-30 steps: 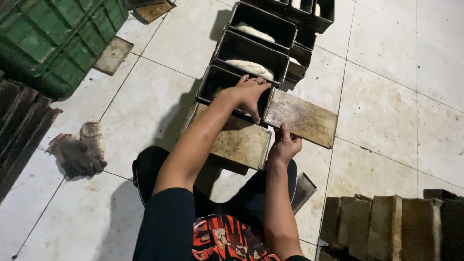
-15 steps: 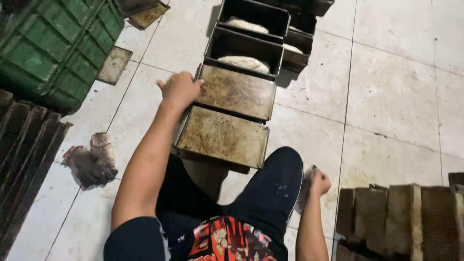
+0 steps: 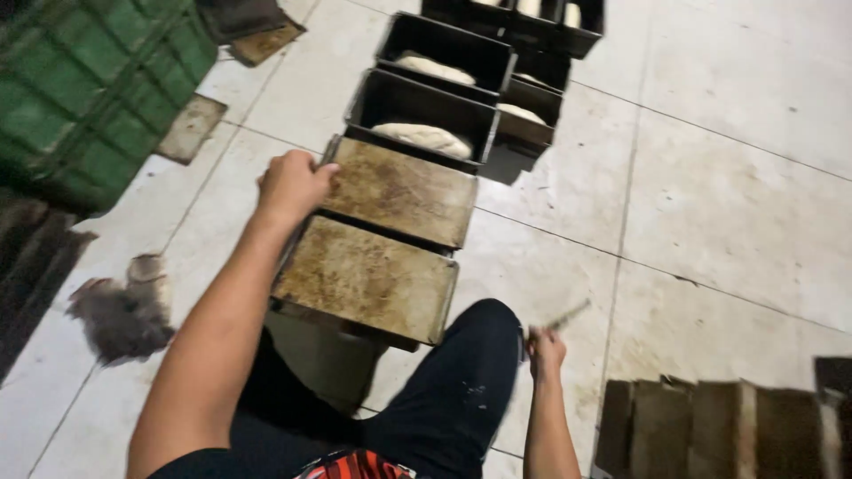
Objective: Placing dough into metal molds and covering them with lids in a bakery production area.
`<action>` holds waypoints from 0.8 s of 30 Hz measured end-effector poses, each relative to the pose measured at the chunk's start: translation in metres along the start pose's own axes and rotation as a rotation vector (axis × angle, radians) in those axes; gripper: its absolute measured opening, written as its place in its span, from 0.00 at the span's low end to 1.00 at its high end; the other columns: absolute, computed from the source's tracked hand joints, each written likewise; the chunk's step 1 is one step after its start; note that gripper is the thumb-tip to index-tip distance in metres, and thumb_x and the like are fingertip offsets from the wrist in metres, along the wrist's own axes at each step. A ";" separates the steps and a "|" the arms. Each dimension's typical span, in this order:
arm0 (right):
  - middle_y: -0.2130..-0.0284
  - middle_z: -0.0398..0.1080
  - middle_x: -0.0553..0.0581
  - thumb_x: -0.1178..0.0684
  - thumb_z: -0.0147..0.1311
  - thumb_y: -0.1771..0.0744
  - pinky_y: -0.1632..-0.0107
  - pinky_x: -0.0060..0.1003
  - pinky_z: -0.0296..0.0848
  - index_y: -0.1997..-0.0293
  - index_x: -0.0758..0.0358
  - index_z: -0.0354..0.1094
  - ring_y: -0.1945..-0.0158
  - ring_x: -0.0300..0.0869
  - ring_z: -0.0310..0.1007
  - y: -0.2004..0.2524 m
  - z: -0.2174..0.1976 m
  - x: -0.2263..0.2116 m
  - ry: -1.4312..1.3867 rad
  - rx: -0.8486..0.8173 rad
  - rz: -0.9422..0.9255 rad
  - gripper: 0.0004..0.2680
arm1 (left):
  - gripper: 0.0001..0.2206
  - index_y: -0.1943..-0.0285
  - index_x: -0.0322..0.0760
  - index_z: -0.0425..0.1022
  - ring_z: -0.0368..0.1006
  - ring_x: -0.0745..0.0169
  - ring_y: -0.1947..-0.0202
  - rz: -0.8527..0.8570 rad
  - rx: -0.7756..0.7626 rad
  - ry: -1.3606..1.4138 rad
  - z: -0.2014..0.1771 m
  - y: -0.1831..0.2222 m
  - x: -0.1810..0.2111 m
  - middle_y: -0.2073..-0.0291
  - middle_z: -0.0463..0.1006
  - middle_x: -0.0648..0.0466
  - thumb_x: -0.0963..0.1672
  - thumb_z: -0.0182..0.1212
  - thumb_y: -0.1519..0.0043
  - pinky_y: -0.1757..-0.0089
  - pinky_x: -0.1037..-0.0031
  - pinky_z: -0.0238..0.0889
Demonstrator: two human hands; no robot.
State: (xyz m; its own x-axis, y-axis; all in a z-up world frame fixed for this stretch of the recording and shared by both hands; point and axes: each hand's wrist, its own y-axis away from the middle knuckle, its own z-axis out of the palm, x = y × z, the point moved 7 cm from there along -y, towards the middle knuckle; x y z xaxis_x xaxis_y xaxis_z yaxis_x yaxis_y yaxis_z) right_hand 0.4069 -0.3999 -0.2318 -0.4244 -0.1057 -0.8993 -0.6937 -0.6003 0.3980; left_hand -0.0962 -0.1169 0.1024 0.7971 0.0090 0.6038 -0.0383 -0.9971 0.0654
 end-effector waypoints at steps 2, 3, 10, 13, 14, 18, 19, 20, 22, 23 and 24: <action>0.89 0.51 0.50 0.63 0.60 0.35 0.76 0.33 0.54 0.71 0.59 0.62 0.88 0.39 0.51 0.001 0.017 -0.065 -0.132 0.032 -0.063 0.09 | 0.19 0.52 0.30 0.83 0.76 0.26 0.49 0.026 -0.025 -0.049 0.002 -0.002 0.007 0.58 0.82 0.33 0.52 0.60 0.35 0.51 0.41 0.67; 0.67 0.62 0.57 0.62 0.55 0.33 0.56 0.45 0.61 0.54 0.58 0.64 0.66 0.47 0.63 -0.003 0.049 -0.099 -0.334 -0.204 -0.171 0.07 | 0.20 0.51 0.29 0.83 0.76 0.25 0.48 0.004 -0.050 -0.149 -0.001 -0.004 0.011 0.56 0.82 0.31 0.52 0.59 0.34 0.48 0.38 0.64; 0.78 0.62 0.61 0.54 0.75 0.40 0.67 0.64 0.77 0.68 0.75 0.69 0.77 0.54 0.69 0.086 0.235 -0.261 -0.581 -0.087 -0.328 0.15 | 0.13 0.48 0.40 0.77 0.79 0.38 0.55 0.483 0.273 -0.377 0.019 -0.015 0.109 0.62 0.82 0.45 0.48 0.53 0.35 0.53 0.33 0.60; 0.54 0.59 0.66 0.42 0.70 0.36 0.55 0.73 0.74 0.48 0.74 0.64 0.58 0.71 0.72 0.016 0.282 -0.224 -0.523 -0.172 -0.210 0.23 | 0.17 0.40 0.44 0.74 0.73 0.38 0.43 0.566 0.104 -0.257 0.073 -0.049 0.144 0.47 0.78 0.43 0.52 0.51 0.32 0.44 0.33 0.54; 0.54 0.59 0.66 0.42 0.70 0.36 0.55 0.73 0.74 0.48 0.74 0.64 0.58 0.71 0.72 0.021 0.291 -0.216 -0.527 -0.180 -0.205 0.23 | 0.17 0.40 0.44 0.74 0.73 0.38 0.43 0.562 0.110 -0.265 0.079 -0.052 0.148 0.47 0.78 0.43 0.52 0.51 0.32 0.44 0.33 0.54; 0.50 0.63 0.73 0.49 0.71 0.37 0.50 0.72 0.77 0.39 0.73 0.61 0.54 0.70 0.73 0.017 0.314 -0.198 -0.573 -0.164 -0.143 0.25 | 0.25 0.26 0.47 0.61 0.53 0.46 0.25 0.560 -0.036 -0.285 0.101 -0.071 0.175 0.28 0.62 0.45 0.55 0.41 0.29 0.36 0.32 0.39; 0.48 0.62 0.86 0.50 0.70 0.36 0.50 0.72 0.74 0.36 0.79 0.58 0.53 0.77 0.74 0.014 0.320 -0.189 -0.590 -0.165 -0.112 0.28 | 0.26 0.24 0.45 0.59 0.50 0.47 0.24 0.566 -0.041 -0.272 0.101 -0.075 0.178 0.25 0.59 0.45 0.55 0.40 0.29 0.34 0.33 0.36; 0.48 0.62 0.86 0.50 0.70 0.36 0.50 0.72 0.74 0.36 0.79 0.58 0.53 0.77 0.74 0.012 0.324 -0.190 -0.600 -0.168 -0.112 0.28 | 0.26 0.24 0.45 0.59 0.50 0.47 0.24 0.571 -0.036 -0.280 0.103 -0.080 0.178 0.25 0.59 0.45 0.55 0.40 0.29 0.34 0.33 0.36; 0.45 0.62 0.75 0.52 0.72 0.38 0.56 0.76 0.76 0.39 0.78 0.59 0.52 0.71 0.71 0.010 0.318 -0.191 -0.591 -0.109 -0.159 0.27 | 0.31 0.24 0.46 0.58 0.49 0.52 0.23 0.632 -0.054 -0.325 0.116 -0.085 0.182 0.26 0.59 0.48 0.60 0.24 0.29 0.32 0.39 0.33; 0.45 0.62 0.75 0.52 0.72 0.38 0.56 0.76 0.76 0.39 0.78 0.59 0.52 0.71 0.71 0.012 0.318 -0.195 -0.597 -0.104 -0.167 0.27 | 0.31 0.24 0.46 0.58 0.49 0.52 0.23 0.643 -0.053 -0.325 0.118 -0.086 0.187 0.26 0.59 0.48 0.60 0.24 0.29 0.32 0.39 0.33; 0.47 0.63 0.72 0.52 0.72 0.38 0.58 0.75 0.78 0.40 0.75 0.60 0.54 0.68 0.72 0.013 0.317 -0.200 -0.572 -0.074 -0.196 0.26 | 0.31 0.24 0.47 0.57 0.48 0.53 0.23 0.666 -0.080 -0.359 0.123 -0.087 0.192 0.25 0.59 0.49 0.60 0.26 0.29 0.31 0.40 0.32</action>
State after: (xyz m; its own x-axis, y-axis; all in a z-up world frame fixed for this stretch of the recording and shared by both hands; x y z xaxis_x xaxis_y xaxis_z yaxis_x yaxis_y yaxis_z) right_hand 0.2984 -0.1355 0.0111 -0.5523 0.4425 -0.7065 -0.7569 -0.6213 0.2026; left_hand 0.1344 -0.0379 0.1147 0.7370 -0.6313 0.2413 -0.6123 -0.7749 -0.1570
